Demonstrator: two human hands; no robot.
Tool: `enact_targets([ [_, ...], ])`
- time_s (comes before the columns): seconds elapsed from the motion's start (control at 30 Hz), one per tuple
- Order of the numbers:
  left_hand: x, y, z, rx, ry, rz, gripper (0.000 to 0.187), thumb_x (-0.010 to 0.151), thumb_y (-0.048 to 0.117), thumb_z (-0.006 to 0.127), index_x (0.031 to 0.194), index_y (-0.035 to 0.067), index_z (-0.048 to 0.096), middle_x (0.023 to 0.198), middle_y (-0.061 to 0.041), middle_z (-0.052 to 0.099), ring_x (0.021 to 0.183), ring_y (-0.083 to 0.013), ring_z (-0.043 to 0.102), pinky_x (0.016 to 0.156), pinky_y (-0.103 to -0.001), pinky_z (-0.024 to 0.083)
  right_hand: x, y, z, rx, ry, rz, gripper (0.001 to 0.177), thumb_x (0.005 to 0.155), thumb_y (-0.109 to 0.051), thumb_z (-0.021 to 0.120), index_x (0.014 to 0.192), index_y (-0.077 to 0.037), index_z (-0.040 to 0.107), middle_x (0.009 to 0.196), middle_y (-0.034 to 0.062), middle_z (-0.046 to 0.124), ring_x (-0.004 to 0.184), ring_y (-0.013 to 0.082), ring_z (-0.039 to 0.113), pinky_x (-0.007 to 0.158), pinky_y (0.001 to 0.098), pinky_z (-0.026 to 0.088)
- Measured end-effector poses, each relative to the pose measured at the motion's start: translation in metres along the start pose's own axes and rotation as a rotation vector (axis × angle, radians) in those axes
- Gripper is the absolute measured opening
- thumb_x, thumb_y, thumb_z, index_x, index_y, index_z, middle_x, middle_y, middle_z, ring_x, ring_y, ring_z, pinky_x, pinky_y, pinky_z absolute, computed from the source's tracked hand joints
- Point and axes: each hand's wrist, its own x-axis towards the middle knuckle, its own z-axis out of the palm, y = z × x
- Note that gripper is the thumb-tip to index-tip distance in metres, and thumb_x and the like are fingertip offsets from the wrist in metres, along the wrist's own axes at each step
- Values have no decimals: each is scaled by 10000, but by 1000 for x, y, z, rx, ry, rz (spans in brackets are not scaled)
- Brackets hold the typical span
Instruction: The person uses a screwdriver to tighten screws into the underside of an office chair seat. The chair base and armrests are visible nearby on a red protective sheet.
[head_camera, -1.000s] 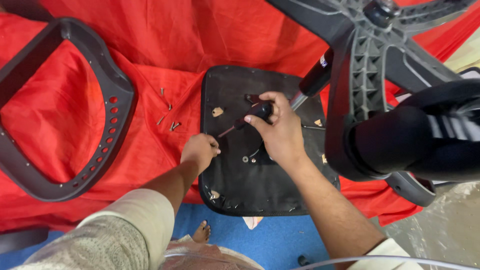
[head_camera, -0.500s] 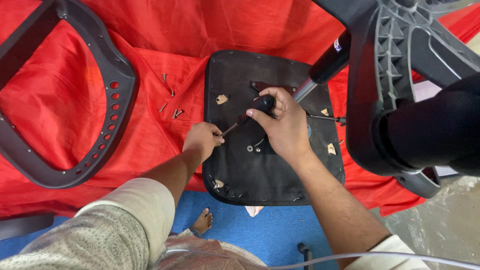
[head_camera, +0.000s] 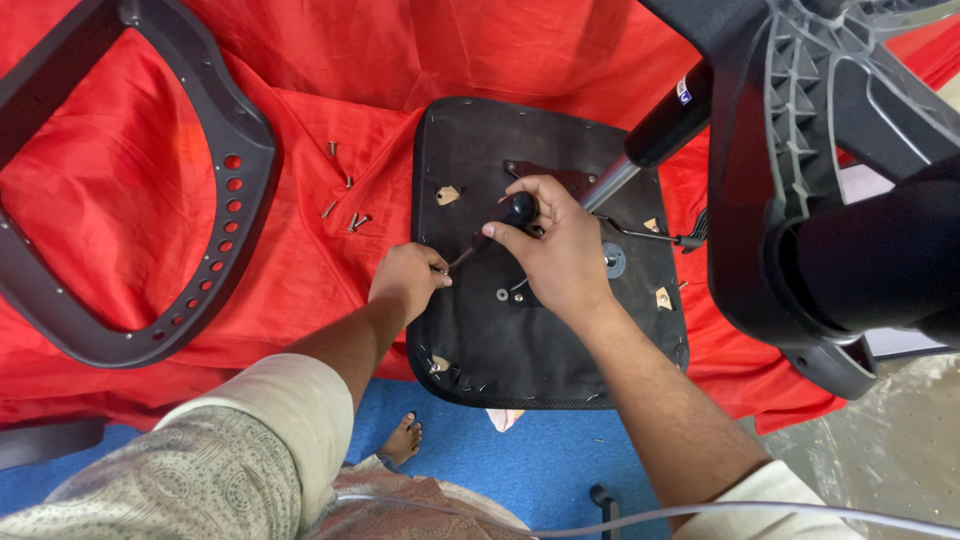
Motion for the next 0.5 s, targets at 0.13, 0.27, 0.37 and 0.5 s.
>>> enact_targets([
  [0.13, -1, -1, -1, -11, 8, -5, 236, 778, 156, 813, 1004, 90, 797, 976, -146, 760, 948, -301, 724, 871, -391, 548, -1, -4, 1, -14, 16, 26, 339, 866, -5, 807, 1143, -16, 613, 899, -18, 642, 825, 36, 626, 747, 218, 550],
  [0.27, -1, -1, -1, 2, 10, 23, 224, 783, 154, 810, 994, 79, 799, 969, -150, 764, 943, -304, 727, 870, -390, 551, -1, -8, 1, 22, 17, 33, 331, 872, -2, 795, 1145, -13, 608, 900, -21, 641, 825, 34, 629, 745, 218, 551],
  [0.37, -1, 0, -1, 16, 8, 23, 228, 783, 154, 811, 999, 83, 796, 972, -146, 762, 938, -305, 723, 864, -390, 548, 0, -9, 1, 6, 10, 23, 327, 873, -5, 790, 1143, -13, 607, 899, -22, 656, 832, 32, 648, 758, 216, 563],
  [0.5, -1, 1, 0, -5, -10, -23, 220, 789, 150, 807, 1001, 92, 799, 967, -145, 764, 938, -295, 728, 860, -386, 553, -2, -6, 2, 2, 5, 3, 327, 873, -2, 791, 1142, -7, 605, 901, -18, 650, 833, 33, 636, 758, 219, 562],
])
